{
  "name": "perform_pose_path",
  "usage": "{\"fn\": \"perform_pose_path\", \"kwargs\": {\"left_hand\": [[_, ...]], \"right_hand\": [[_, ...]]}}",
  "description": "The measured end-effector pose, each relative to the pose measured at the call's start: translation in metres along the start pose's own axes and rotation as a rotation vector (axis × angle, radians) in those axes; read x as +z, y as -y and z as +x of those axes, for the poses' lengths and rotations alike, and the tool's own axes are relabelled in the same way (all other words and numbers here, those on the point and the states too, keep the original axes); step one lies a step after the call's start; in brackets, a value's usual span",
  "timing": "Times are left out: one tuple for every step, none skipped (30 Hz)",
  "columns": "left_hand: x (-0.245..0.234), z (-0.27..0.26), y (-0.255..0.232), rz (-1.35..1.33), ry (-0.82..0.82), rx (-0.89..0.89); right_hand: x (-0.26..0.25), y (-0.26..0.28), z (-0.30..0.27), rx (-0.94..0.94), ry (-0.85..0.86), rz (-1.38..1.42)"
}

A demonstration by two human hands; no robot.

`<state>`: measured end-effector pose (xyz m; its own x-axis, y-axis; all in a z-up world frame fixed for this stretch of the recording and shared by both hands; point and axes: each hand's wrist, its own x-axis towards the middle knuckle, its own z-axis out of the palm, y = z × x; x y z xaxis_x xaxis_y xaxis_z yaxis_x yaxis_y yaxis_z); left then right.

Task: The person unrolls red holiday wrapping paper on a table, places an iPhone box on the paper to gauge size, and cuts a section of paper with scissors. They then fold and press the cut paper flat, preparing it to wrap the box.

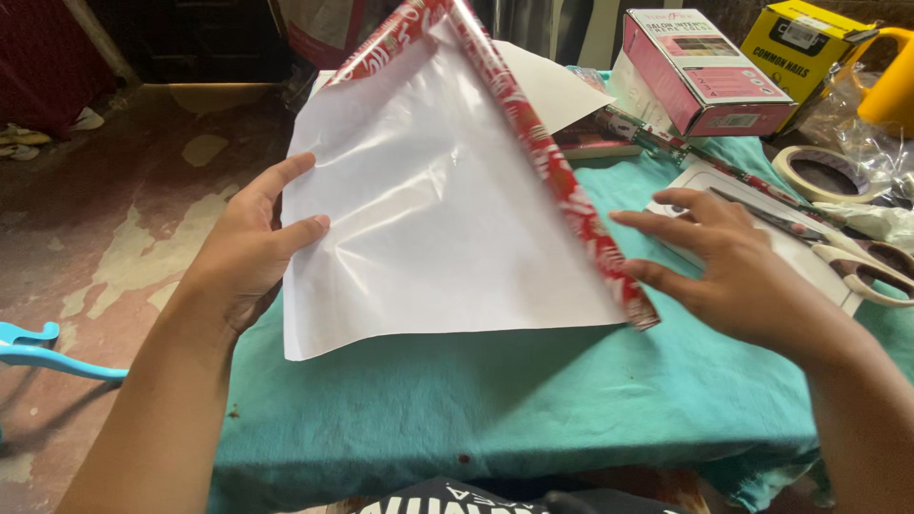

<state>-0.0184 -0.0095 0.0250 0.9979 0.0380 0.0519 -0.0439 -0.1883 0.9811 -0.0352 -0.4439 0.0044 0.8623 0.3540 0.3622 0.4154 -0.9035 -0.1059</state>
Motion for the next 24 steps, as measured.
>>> {"fn": "perform_pose_path", "kwargs": {"left_hand": [[0.000,0.000,-0.002,0.013,0.000,0.014],[0.001,0.000,-0.003,0.017,-0.022,-0.017],[0.002,0.000,-0.005,0.022,-0.043,-0.048],[0.003,0.000,-0.006,0.026,-0.065,-0.080],[0.003,-0.001,-0.007,0.015,-0.047,-0.052],[0.003,-0.001,-0.008,0.004,-0.029,-0.022],[0.003,-0.001,-0.009,-0.007,-0.010,0.008],[0.004,-0.001,-0.010,-0.030,-0.009,0.000],[0.006,-0.001,-0.010,-0.054,-0.008,-0.009],[0.007,0.000,-0.012,-0.076,-0.006,-0.014],[0.008,0.001,-0.013,-0.063,-0.008,-0.009],[0.010,0.001,-0.015,-0.050,-0.010,-0.005],[0.011,0.002,-0.016,-0.036,-0.012,0.000],[0.012,0.002,-0.018,-0.038,-0.017,-0.014],[0.014,0.002,-0.019,-0.041,-0.022,-0.027],[0.015,0.002,-0.020,-0.043,-0.026,-0.040],[0.016,0.001,-0.022,-0.034,-0.027,-0.046],[0.016,0.001,-0.023,-0.025,-0.030,-0.053],[0.017,0.000,-0.024,-0.017,-0.032,-0.060],[0.018,-0.001,-0.024,0.004,-0.043,-0.063],[0.019,-0.001,-0.024,0.026,-0.054,-0.066],[0.019,-0.003,-0.023,0.048,-0.066,-0.072],[0.018,-0.004,-0.022,0.030,-0.052,-0.059],[0.018,-0.005,-0.021,0.012,-0.038,-0.045]], "right_hand": [[0.001,-0.012,-0.007,0.065,0.017,0.041],[0.001,-0.027,-0.014,0.130,-0.065,0.056],[0.000,-0.046,-0.024,0.195,-0.146,0.071],[-0.001,-0.067,-0.033,0.247,-0.231,0.079],[0.002,-0.087,-0.041,0.304,-0.252,0.043],[0.005,-0.108,-0.047,0.361,-0.281,0.005],[0.009,-0.126,-0.052,0.410,-0.290,-0.041],[0.014,-0.139,-0.057,0.439,-0.270,-0.067],[0.019,-0.147,-0.062,0.452,-0.237,-0.097],[0.020,-0.153,-0.064,0.466,-0.208,-0.118],[0.019,-0.154,-0.065,0.478,-0.162,-0.181],[0.019,-0.149,-0.066,0.490,-0.115,-0.244],[0.016,-0.141,-0.067,0.502,-0.067,-0.307],[0.013,-0.130,-0.065,0.470,-0.034,-0.389],[0.009,-0.118,-0.063,0.438,0.000,-0.471],[0.005,-0.106,-0.059,0.405,0.034,-0.553],[0.001,-0.093,-0.054,0.409,0.042,-0.571],[-0.002,-0.081,-0.049,0.412,0.051,-0.590],[-0.006,-0.070,-0.044,0.416,0.060,-0.608],[-0.009,-0.060,-0.039,0.461,0.049,-0.518],[-0.011,-0.050,-0.034,0.506,0.039,-0.427],[-0.011,-0.039,-0.029,0.549,0.033,-0.333],[-0.010,-0.029,-0.021,0.527,-0.020,-0.147],[-0.010,-0.020,-0.012,0.504,-0.075,0.040]]}}
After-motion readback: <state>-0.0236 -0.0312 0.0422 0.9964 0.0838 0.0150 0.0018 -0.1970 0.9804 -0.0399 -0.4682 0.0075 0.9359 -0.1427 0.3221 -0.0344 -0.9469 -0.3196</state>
